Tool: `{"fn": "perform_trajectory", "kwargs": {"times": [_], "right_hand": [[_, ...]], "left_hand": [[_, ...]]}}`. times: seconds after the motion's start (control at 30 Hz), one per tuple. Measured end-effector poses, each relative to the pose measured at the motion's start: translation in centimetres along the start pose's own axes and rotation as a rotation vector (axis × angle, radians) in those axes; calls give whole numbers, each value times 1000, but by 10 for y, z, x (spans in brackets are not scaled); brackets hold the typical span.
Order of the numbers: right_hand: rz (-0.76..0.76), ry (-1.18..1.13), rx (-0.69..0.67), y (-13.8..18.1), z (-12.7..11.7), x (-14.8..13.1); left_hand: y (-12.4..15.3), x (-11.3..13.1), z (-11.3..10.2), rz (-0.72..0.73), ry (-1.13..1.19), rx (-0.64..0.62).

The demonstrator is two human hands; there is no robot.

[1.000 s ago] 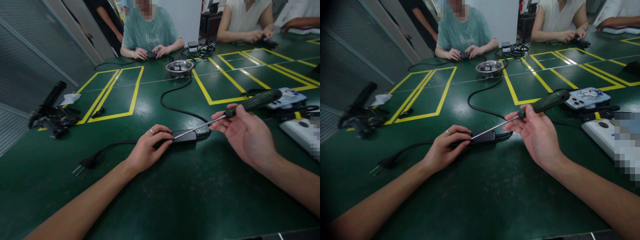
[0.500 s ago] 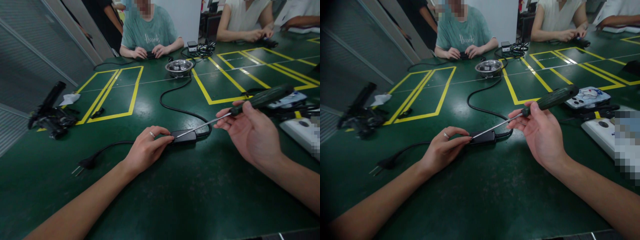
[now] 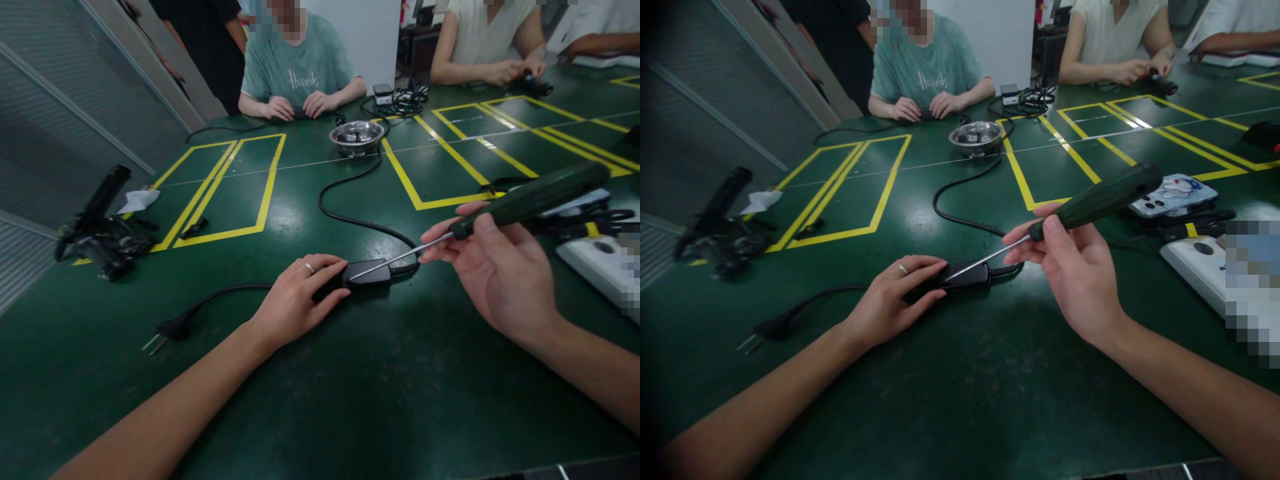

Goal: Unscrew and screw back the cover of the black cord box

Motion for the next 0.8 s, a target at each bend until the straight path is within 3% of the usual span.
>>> {"fn": "perform_trajectory", "kwargs": {"times": [0.13,0.3,0.53,0.63,0.8], "right_hand": [[-65,117,-16,4,5,-8],[-102,433,36,3,1,-18],[-91,120,-66,-3,-3,-7],[-102,175,-64,-2,-1,-10],[-129,402,51,-1,-3,-18]], "left_hand": [[0,-3,2,-39,57,-37],[-1,-5,3,-85,118,-68],[-2,-5,4,-123,157,-86],[-2,-5,4,-124,169,-87],[-1,-5,3,-129,171,-92]]}}
Point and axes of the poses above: each hand's wrist, its own y-axis away from the middle knuckle, its own z-axis out of the palm, x = y × z, the point moved 5 cm from there along -y, towards the middle knuckle, and after that the axes turned 7 degrees about -x, right-handed, at the moved point
